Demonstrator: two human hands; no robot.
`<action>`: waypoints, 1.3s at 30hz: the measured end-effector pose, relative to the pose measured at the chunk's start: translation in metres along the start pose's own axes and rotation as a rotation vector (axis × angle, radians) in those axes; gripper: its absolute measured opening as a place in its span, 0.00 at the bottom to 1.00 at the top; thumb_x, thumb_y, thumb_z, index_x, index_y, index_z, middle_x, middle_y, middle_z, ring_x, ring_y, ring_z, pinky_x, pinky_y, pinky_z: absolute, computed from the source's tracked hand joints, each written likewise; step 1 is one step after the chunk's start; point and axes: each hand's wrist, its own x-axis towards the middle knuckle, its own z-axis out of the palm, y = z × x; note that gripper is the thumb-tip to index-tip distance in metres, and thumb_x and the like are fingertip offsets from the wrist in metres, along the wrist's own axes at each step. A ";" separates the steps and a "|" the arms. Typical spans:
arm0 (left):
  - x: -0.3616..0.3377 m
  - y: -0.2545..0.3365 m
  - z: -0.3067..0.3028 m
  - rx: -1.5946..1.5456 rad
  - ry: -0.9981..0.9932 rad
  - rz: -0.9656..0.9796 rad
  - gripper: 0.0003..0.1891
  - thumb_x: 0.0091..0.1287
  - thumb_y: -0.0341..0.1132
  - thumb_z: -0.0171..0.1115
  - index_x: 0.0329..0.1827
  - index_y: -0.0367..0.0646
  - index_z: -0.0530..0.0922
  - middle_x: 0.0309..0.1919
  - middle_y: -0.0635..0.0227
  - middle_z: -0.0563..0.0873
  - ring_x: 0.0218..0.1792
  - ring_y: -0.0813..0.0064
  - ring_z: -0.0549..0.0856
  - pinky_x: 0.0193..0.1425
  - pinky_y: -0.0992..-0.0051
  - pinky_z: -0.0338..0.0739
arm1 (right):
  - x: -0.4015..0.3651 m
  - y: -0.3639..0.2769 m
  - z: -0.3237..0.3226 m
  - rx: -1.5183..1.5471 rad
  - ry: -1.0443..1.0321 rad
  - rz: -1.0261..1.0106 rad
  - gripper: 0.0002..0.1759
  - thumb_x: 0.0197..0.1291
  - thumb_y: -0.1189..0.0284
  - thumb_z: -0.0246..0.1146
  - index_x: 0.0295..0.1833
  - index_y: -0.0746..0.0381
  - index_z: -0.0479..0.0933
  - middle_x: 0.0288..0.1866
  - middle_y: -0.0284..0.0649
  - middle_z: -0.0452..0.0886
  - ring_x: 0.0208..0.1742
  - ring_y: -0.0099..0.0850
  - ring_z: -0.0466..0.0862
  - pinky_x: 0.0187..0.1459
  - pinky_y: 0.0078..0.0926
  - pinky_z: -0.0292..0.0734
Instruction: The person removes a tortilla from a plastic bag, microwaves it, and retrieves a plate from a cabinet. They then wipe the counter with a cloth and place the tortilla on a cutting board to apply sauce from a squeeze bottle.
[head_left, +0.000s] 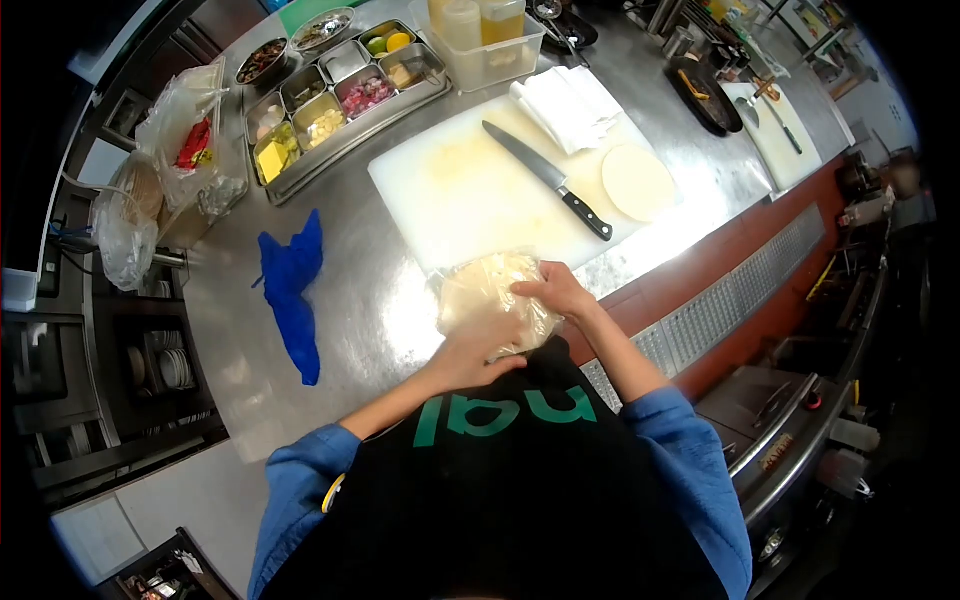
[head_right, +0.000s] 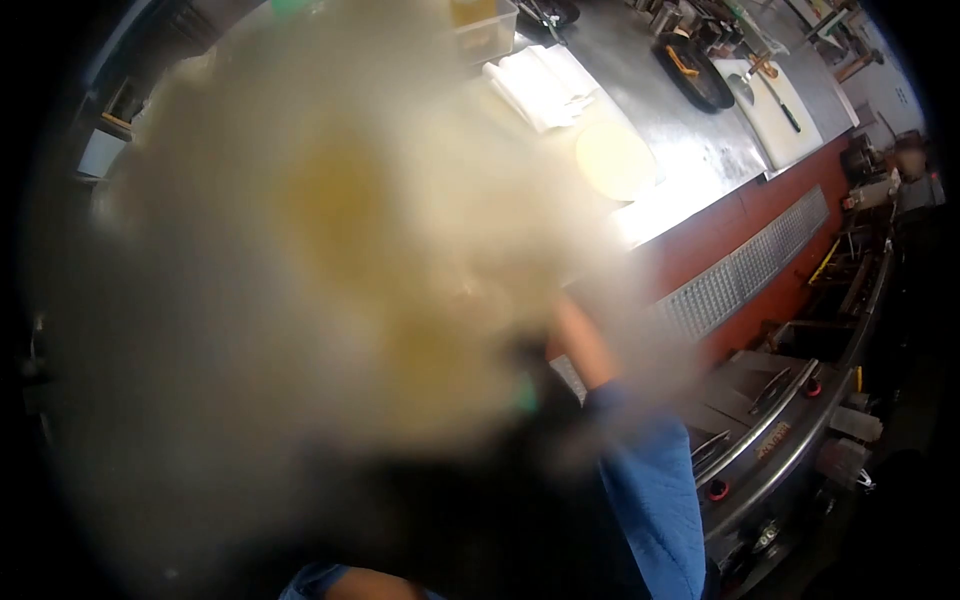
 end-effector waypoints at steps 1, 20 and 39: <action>0.004 0.004 -0.013 0.249 0.199 0.011 0.19 0.50 0.33 0.69 0.46 0.40 0.77 0.51 0.58 0.78 0.52 0.55 0.76 0.58 0.62 0.70 | -0.001 0.000 0.000 0.002 0.000 -0.002 0.19 0.53 0.73 0.66 0.51 0.70 0.76 0.42 0.41 0.82 0.39 0.25 0.80 0.43 0.23 0.76; -0.024 -0.060 -0.055 -1.135 0.309 -1.003 0.25 0.54 0.28 0.66 0.56 0.32 0.73 0.45 0.61 0.82 0.45 0.73 0.81 0.50 0.75 0.76 | 0.030 0.011 0.018 -0.011 0.072 -0.293 0.19 0.54 0.75 0.64 0.52 0.68 0.75 0.42 0.38 0.81 0.40 0.23 0.80 0.43 0.21 0.76; 0.046 -0.157 -0.069 0.859 0.184 -0.292 0.28 0.50 0.20 0.55 0.58 0.46 0.75 0.58 0.53 0.75 0.62 0.54 0.71 0.66 0.59 0.63 | -0.055 -0.011 -0.054 0.076 0.384 -0.232 0.17 0.65 0.64 0.57 0.52 0.65 0.75 0.41 0.39 0.83 0.40 0.23 0.82 0.38 0.21 0.78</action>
